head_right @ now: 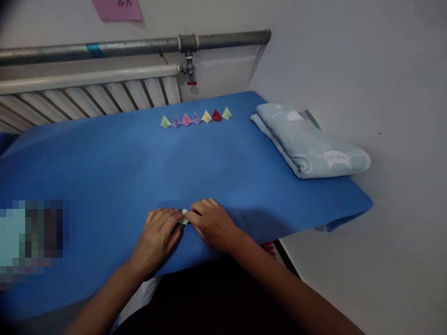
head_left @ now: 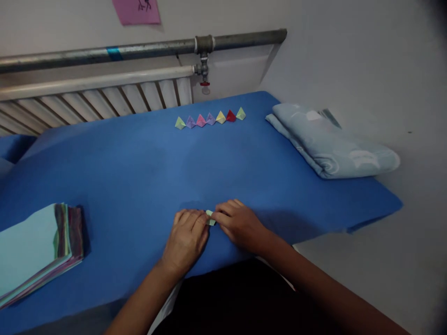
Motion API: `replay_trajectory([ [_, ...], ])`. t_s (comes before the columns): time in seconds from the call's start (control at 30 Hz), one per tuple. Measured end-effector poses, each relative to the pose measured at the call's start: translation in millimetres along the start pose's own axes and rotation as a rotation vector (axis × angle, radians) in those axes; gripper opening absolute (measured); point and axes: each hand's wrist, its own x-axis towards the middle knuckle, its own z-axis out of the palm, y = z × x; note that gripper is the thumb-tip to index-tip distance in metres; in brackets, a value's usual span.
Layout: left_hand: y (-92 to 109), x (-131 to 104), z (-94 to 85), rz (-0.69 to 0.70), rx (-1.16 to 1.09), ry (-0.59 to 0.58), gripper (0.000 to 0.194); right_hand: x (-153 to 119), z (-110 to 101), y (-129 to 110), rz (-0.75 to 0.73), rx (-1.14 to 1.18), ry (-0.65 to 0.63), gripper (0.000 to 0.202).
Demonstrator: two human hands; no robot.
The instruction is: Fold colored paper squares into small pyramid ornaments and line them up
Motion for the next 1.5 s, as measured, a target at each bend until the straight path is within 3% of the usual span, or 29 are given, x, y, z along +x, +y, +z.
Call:
replay_trajectory([
  [0.5, 0.2, -3.6, 2.0, -0.037, 0.0, 0.013, 0.02, -3.6, -3.1, 1.7, 0.058, 0.16, 0.041, 0.018],
  [1.1, 8.6, 9.7, 0.2, -0.467, -0.198, -0.04, 0.013, 18.3, -17.4, -3.2, 0.326, 0.328, -0.054, 0.01],
  [1.5, -0.5, 19.5, -5.2, -0.494, -0.236, -0.142, 0.017, 24.3, -18.2, -1.4, 0.411, 0.402, -0.073, 0.016],
])
